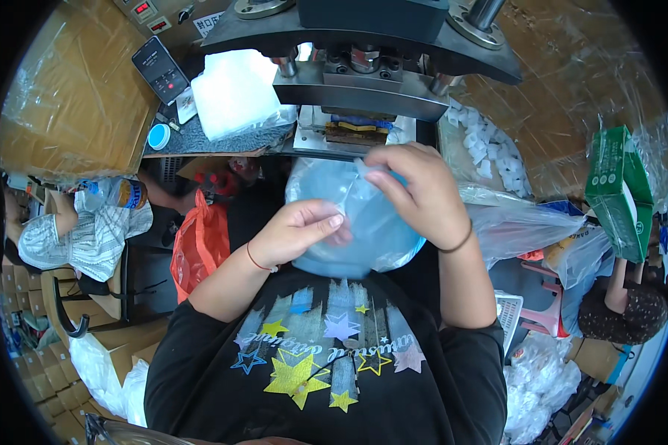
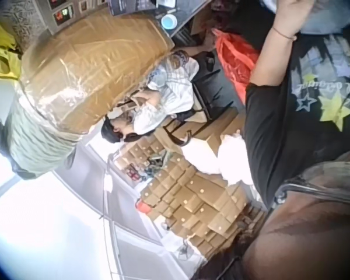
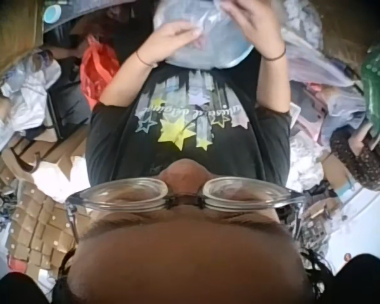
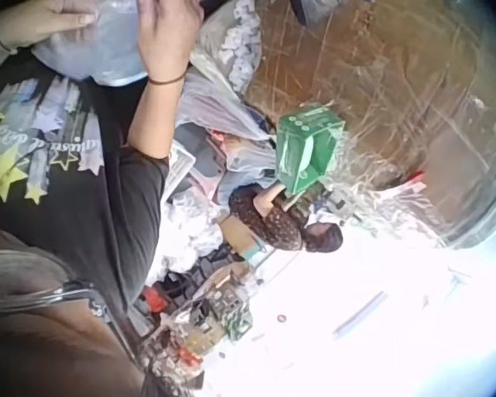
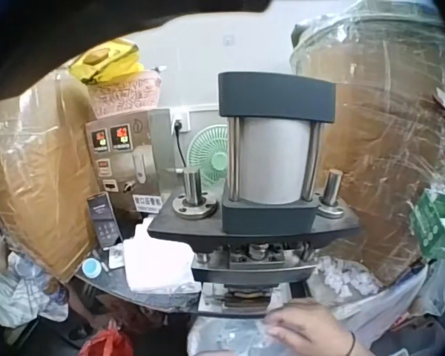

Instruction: The person fits plastic spouts into plastic pouches by hand and seals them using a sealing machine, occasionally tapping a smartphone screen.

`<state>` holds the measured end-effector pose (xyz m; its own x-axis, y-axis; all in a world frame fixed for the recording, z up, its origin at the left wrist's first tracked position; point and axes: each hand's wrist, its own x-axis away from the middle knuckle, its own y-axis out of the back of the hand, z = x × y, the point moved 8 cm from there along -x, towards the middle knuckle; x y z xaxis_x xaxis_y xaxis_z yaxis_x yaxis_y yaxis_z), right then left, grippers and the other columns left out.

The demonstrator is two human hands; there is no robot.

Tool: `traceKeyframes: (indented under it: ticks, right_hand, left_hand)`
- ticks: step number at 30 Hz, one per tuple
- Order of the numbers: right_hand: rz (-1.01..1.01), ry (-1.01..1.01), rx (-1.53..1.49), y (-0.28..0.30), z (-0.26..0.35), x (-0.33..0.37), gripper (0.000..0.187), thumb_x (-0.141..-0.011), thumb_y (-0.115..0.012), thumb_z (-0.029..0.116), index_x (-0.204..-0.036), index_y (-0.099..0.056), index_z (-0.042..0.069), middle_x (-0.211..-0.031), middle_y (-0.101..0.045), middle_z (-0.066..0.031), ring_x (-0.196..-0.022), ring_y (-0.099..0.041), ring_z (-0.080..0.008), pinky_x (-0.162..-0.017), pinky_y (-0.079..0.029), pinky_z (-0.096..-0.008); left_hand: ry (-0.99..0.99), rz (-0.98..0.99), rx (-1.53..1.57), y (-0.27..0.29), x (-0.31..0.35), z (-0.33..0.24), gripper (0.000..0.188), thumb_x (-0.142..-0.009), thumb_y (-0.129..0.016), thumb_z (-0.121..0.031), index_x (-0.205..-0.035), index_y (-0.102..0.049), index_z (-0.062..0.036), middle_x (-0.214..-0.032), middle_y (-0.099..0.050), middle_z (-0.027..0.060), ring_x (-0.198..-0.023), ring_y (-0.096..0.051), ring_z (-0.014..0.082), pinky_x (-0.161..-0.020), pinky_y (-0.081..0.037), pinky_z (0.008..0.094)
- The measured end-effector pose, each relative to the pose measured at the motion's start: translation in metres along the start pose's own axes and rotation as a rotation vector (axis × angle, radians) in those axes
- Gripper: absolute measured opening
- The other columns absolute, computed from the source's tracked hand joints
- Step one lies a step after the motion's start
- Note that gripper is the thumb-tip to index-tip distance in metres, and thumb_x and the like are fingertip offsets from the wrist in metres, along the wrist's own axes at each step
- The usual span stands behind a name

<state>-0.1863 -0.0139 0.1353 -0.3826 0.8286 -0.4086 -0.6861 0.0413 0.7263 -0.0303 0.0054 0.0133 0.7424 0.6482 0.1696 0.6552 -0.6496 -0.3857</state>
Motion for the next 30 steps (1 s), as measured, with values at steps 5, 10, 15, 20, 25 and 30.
traceKeyframes:
  ticks: [5,10,15,20,25,30]
  right_hand:
    - [-0.205,-0.353,-0.366,0.021,-0.027,0.031,0.015,-0.093,-0.068,0.017,-0.099,-0.068,0.003,-0.089,-0.068,-0.0043,-0.079,-0.061,-0.0132,-0.071,-0.049,-0.0275]
    - [0.019,-0.138,-0.103,0.009,-0.013,0.020,0.016,-0.097,-0.060,0.016,-0.099,-0.066,0.001,-0.090,-0.067,-0.0094,-0.076,-0.061,-0.0208,-0.070,-0.049,-0.0304]
    - [0.255,-0.231,-0.198,-0.002,-0.016,0.028,0.017,-0.099,-0.056,0.016,-0.100,-0.064,0.000,-0.086,-0.063,-0.0120,-0.081,-0.061,-0.0278,-0.074,-0.049,-0.0364]
    - [-0.099,-0.307,0.509,0.049,-0.063,0.038,0.022,-0.096,-0.061,0.017,-0.115,-0.064,0.007,-0.106,-0.064,-0.0152,-0.091,-0.065,-0.0355,-0.079,-0.053,-0.0415]
    - [0.164,-0.710,0.778,0.062,-0.143,0.076,0.028,-0.090,-0.066,0.017,-0.116,-0.064,0.008,-0.107,-0.063,-0.0160,-0.097,-0.063,-0.0387,-0.080,-0.053,-0.0450]
    - [-0.104,-0.523,0.638,0.052,-0.162,0.081,0.028,-0.087,-0.067,0.010,-0.114,-0.061,0.004,-0.108,-0.062,-0.0216,-0.095,-0.062,-0.0414,-0.080,-0.051,-0.0462]
  left_hand:
    - [0.048,0.093,0.001,-0.022,-0.007,0.018,0.022,-0.102,-0.060,-0.021,-0.108,-0.065,-0.0003,-0.098,-0.070,0.0074,-0.091,-0.068,0.0154,-0.084,-0.056,0.0302]
    - [0.109,0.083,0.095,-0.029,-0.009,0.025,0.027,-0.102,-0.060,-0.026,-0.110,-0.063,-0.0002,-0.098,-0.070,0.0092,-0.091,-0.070,0.0175,-0.082,-0.057,0.0312]
    - [0.244,0.132,0.122,-0.036,-0.013,0.034,0.028,-0.102,-0.059,-0.027,-0.111,-0.063,-0.0010,-0.099,-0.070,0.0109,-0.091,-0.071,0.0202,-0.083,-0.058,0.0325]
    - [0.255,0.122,0.177,-0.025,-0.017,0.035,0.023,-0.101,-0.061,-0.024,-0.110,-0.065,-0.0029,-0.102,-0.071,0.0124,-0.092,-0.072,0.0210,-0.083,-0.059,0.0334]
    - [0.188,-0.103,0.196,0.032,-0.056,0.009,0.023,-0.094,-0.068,-0.019,-0.109,-0.064,-0.0016,-0.096,-0.070,0.0096,-0.078,-0.069,0.0181,-0.074,-0.058,0.0313]
    - [-0.010,-0.172,0.092,0.054,-0.074,-0.007,0.031,-0.091,-0.073,-0.020,-0.109,-0.060,0.0026,-0.099,-0.067,0.0115,-0.084,-0.067,0.0190,-0.074,-0.055,0.0314]
